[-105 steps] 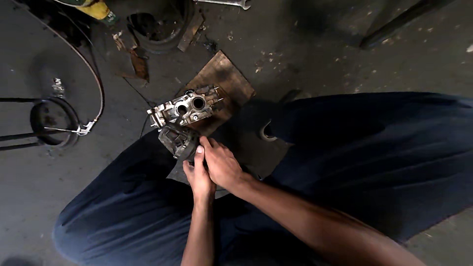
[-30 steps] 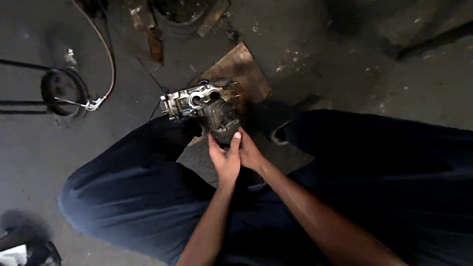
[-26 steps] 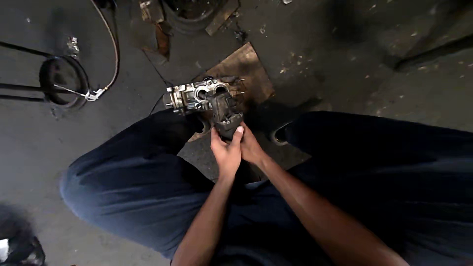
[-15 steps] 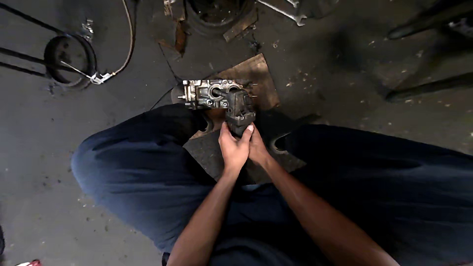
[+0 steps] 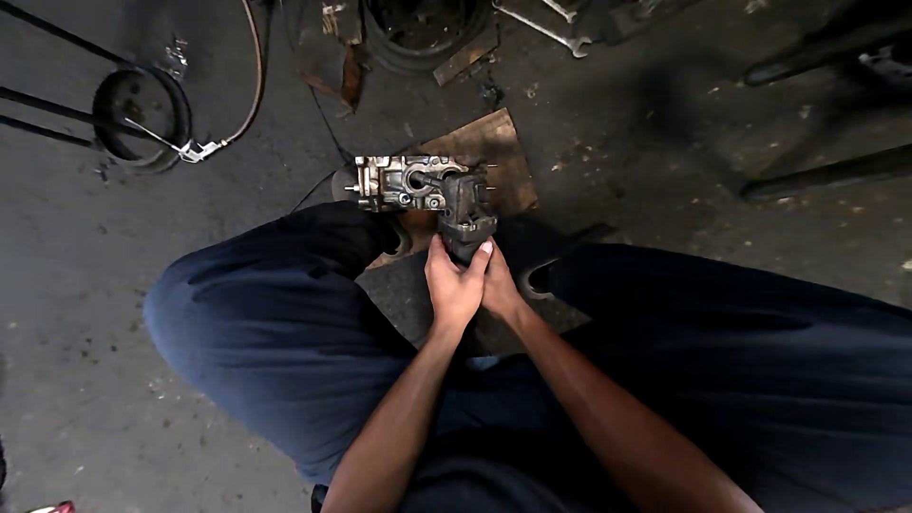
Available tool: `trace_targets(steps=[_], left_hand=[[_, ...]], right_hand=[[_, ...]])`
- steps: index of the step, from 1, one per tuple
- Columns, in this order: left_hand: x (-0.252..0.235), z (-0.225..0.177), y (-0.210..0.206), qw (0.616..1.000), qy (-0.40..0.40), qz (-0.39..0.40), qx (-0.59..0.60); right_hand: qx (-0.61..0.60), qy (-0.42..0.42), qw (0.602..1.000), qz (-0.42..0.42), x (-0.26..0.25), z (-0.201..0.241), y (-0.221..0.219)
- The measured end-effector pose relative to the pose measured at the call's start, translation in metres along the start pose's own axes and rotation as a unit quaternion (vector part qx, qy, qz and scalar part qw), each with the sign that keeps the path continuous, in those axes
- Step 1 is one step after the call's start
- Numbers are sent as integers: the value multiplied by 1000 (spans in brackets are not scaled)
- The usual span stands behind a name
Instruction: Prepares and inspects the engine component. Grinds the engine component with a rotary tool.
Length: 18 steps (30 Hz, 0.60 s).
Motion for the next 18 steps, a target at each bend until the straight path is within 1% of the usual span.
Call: trace_targets(steps=[5,18], left_hand=[[-3,2,0,1000,-1,-1,-2],[-13,7,2,999,9,-3,-33]], right_hand=[[-7,-23,1000,1,-3,-6,0],[-63,-30,997,17,-14,-10,-6]])
Point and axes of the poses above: each hand's wrist, its own x-axis away from the middle knuckle, its own y-axis out of the back of the hand, z = x × y, the point moved 8 cm from there along -x, towards the middle knuckle
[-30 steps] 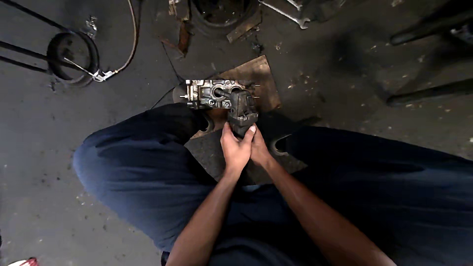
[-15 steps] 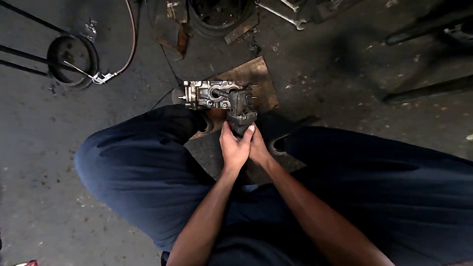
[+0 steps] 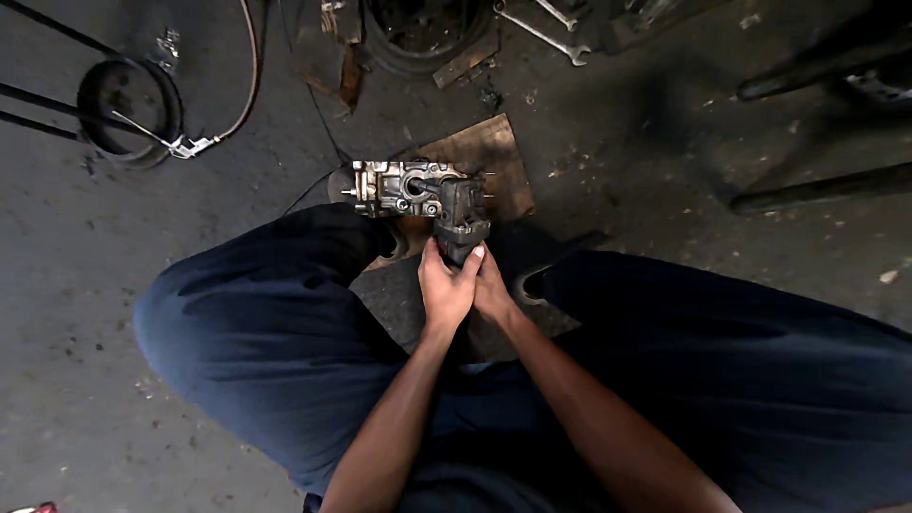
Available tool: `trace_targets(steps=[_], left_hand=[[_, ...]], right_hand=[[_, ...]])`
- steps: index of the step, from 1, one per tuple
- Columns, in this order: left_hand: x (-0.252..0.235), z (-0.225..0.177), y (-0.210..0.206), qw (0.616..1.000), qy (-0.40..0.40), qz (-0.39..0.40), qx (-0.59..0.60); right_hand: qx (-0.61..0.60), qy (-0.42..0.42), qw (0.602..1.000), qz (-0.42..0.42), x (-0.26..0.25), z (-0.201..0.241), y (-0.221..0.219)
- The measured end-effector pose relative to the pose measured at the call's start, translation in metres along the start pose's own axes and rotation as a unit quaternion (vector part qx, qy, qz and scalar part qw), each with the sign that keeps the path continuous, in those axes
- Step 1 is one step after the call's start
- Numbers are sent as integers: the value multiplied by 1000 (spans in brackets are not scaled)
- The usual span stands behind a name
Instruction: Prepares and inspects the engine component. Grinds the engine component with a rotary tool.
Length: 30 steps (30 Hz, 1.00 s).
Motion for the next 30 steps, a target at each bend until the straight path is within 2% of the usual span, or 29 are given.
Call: trace_targets(steps=[16,30], left_hand=[[-9,6,4,1000,9,-1,3],[6,-4,1,1000,-5,14,-19]], right_hand=[[0,-24,1000,-3,-10,-6,-6],[-15,13,1000,-12,7,3,0]])
Point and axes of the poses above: each hand's wrist, its own x-axis away from the middle knuckle, its own y-axis out of the back of the hand, z = x × y, the point moved 8 cm from there along -x, towards the middle knuckle
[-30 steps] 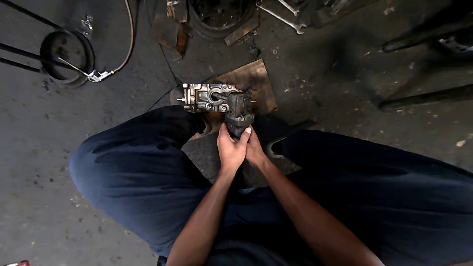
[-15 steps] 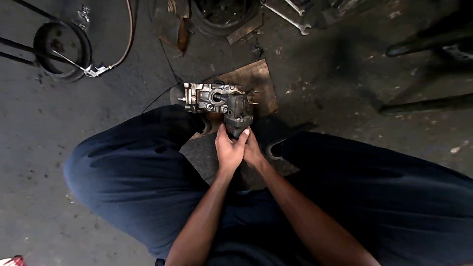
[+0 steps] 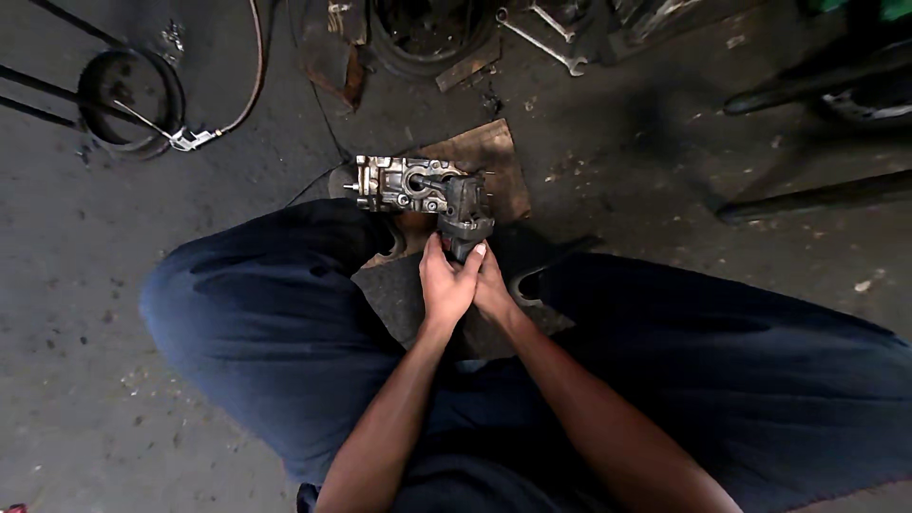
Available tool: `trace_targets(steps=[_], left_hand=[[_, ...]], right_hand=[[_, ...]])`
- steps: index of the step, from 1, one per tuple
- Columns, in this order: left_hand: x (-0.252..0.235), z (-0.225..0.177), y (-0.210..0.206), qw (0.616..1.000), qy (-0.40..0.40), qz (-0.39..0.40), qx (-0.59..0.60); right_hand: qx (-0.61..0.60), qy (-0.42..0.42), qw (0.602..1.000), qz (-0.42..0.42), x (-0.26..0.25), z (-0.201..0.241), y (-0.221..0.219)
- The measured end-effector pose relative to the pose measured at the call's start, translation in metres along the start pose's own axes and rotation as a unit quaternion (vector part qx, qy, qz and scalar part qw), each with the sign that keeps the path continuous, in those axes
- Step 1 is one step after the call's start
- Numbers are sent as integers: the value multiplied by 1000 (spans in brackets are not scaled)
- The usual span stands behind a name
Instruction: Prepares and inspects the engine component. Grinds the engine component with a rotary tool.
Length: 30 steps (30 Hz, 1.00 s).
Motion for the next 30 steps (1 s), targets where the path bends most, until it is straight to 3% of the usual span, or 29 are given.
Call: trace_targets(steps=[17,21,27,30], left_hand=[[7,-6,0,997,19,3,75],[17,-14,-3,995,15,23,97],[32,-35,-23,973,-22,126,190],[33,-39,-40,961,-16,149,234]], right_hand=[[175,26,984,37,-2,27,2],[224,34,974,16,10,44,9],[236,111,960,-97,48,75,29],[278,132,945,-113,51,82,42]])
Point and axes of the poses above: each hand's wrist, its own x-axis away from the middle knuckle, its own y-axis out of the back of the hand, z = x × y, the point moved 8 cm from there along -x, towards the middle knuckle
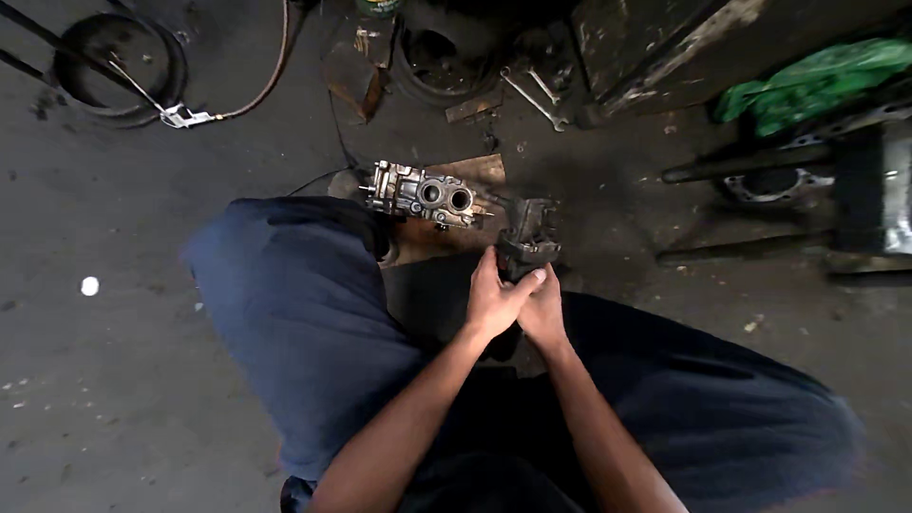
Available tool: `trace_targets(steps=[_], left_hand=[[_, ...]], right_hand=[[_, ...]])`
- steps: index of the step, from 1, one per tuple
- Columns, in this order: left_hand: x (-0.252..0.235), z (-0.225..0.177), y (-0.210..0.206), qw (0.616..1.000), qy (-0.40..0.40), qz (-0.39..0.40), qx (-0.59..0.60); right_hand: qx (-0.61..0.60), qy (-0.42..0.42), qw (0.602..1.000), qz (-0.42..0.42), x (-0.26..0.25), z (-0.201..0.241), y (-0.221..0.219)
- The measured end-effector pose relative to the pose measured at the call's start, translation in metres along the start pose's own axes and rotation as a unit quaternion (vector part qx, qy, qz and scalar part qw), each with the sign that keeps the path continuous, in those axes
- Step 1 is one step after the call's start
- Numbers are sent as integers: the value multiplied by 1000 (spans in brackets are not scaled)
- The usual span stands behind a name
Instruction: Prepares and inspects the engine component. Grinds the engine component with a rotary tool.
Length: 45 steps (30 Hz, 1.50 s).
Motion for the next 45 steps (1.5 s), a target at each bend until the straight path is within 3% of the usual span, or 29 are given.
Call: trace_targets(steps=[9,21,45], left_hand=[[-2,9,15,997,31,-58,43],[-17,3,37,995,65,-57,51],[-31,20,37,991,126,-38,23]], right_hand=[[129,37,989,69,-9,5,-18],[260,-56,960,85,-26,27,-38],[266,-68,956,105,-40,4,-44]])
Point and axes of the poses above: each hand's wrist, its own x-axis away from the middle knuckle, its own y-axis out of the back of the hand, z = x × y, the point moved 8 cm from there along -x, towards the middle knuckle
